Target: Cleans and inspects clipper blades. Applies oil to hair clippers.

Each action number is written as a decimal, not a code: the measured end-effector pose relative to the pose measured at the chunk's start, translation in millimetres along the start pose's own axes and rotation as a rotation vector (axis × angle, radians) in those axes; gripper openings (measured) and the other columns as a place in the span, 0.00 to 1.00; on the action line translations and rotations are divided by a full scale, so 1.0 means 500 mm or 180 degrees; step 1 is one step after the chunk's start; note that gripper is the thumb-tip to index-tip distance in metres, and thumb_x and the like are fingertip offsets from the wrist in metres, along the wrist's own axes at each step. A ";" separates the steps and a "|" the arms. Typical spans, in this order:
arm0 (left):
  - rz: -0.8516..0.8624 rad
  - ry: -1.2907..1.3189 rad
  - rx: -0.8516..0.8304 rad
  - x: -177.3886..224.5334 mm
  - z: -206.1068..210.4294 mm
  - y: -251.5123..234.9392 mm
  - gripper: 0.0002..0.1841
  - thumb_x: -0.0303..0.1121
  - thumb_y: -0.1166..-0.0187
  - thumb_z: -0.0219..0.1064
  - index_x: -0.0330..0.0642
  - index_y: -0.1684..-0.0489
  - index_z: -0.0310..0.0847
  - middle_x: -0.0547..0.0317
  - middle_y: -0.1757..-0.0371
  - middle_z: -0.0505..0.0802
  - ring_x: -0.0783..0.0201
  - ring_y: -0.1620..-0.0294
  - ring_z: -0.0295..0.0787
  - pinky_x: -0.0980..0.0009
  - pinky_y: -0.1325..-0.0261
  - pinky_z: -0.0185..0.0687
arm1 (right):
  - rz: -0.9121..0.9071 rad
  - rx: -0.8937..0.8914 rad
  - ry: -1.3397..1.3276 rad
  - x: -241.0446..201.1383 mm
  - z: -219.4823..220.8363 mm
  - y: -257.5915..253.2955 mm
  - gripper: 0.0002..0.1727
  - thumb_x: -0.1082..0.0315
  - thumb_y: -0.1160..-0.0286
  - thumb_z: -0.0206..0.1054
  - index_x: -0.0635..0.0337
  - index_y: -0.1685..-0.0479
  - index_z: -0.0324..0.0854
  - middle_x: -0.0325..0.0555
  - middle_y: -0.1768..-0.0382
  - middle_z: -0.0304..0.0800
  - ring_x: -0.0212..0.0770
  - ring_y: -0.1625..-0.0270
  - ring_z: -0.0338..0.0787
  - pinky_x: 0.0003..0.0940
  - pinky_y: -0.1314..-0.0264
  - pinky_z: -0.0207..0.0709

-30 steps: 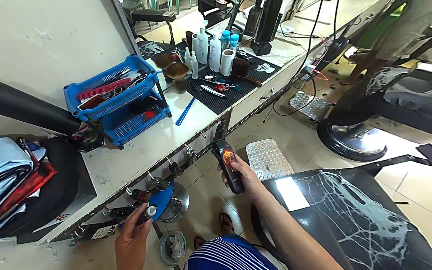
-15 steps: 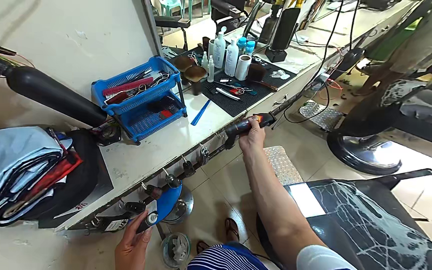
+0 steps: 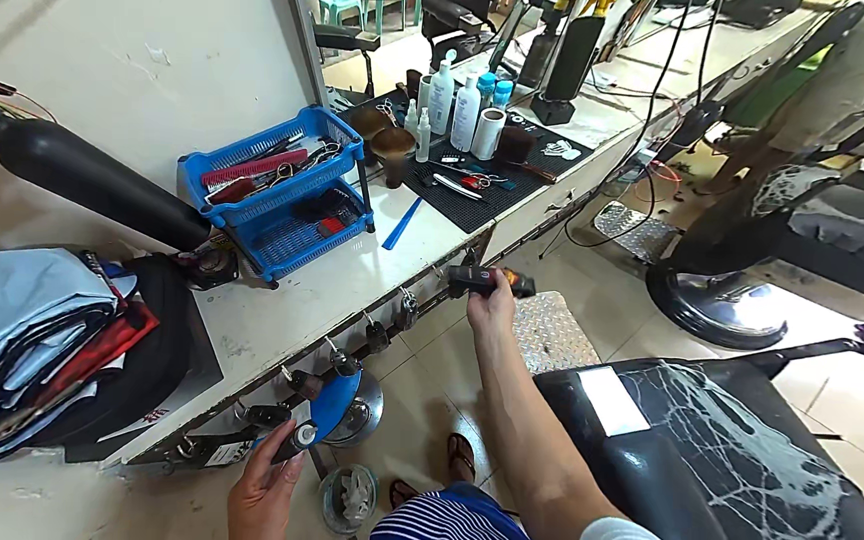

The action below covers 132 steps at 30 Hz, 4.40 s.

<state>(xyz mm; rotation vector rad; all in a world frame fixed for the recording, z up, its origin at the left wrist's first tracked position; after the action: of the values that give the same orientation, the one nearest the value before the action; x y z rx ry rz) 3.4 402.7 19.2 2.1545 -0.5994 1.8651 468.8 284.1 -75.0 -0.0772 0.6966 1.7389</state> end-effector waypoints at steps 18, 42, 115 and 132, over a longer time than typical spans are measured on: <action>0.0031 -0.0408 -0.0123 0.060 0.057 0.025 0.22 0.19 0.25 0.70 0.32 0.30 0.81 0.55 0.31 0.89 0.65 0.34 0.87 0.67 0.30 0.85 | 0.2436 0.0017 -0.0635 0.264 -0.157 -0.002 0.21 0.46 0.10 0.53 0.52 0.37 0.74 0.46 0.50 0.92 0.35 0.55 0.96 0.22 0.59 0.89; -0.0041 -0.0096 0.0340 0.072 0.235 0.010 0.21 0.22 0.24 0.70 0.31 0.30 0.82 0.48 0.35 0.91 0.58 0.36 0.90 0.63 0.31 0.87 | -0.0242 -0.3005 0.5774 0.032 -0.004 -0.224 0.37 0.53 0.34 0.77 0.62 0.26 0.73 0.67 0.48 0.89 0.67 0.45 0.90 0.74 0.43 0.78; 0.0575 -0.1374 0.0084 0.050 0.222 -0.366 0.32 0.43 0.18 0.71 0.32 0.21 0.69 0.39 0.33 0.88 0.50 0.33 0.88 0.49 0.26 0.81 | 0.1401 -0.1423 0.3200 -0.192 -0.216 0.388 0.43 0.57 0.41 0.80 0.57 0.24 0.62 0.51 0.59 0.88 0.45 0.72 0.92 0.38 0.68 0.92; 0.0516 -0.1184 -0.2015 -0.076 0.555 0.179 0.20 0.34 0.17 0.67 0.43 0.27 0.83 0.50 0.33 0.90 0.61 0.31 0.86 0.59 0.25 0.81 | 0.1511 -0.1217 0.4451 -0.381 -0.457 0.382 0.45 0.53 0.43 0.80 0.49 0.20 0.65 0.51 0.50 0.90 0.44 0.68 0.94 0.42 0.63 0.92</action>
<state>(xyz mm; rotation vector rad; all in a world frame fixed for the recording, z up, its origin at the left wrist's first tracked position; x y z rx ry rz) 205.8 210.0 -72.0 2.0395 -1.2708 1.1028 283.2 -14.7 -106.9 -1.6097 1.4096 2.0998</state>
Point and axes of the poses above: each hand's wrist, its own y-axis away from the middle knuckle, its own z-axis out of the palm, x = y × z, the point moved 9 cm from there along -y, towards the middle knuckle
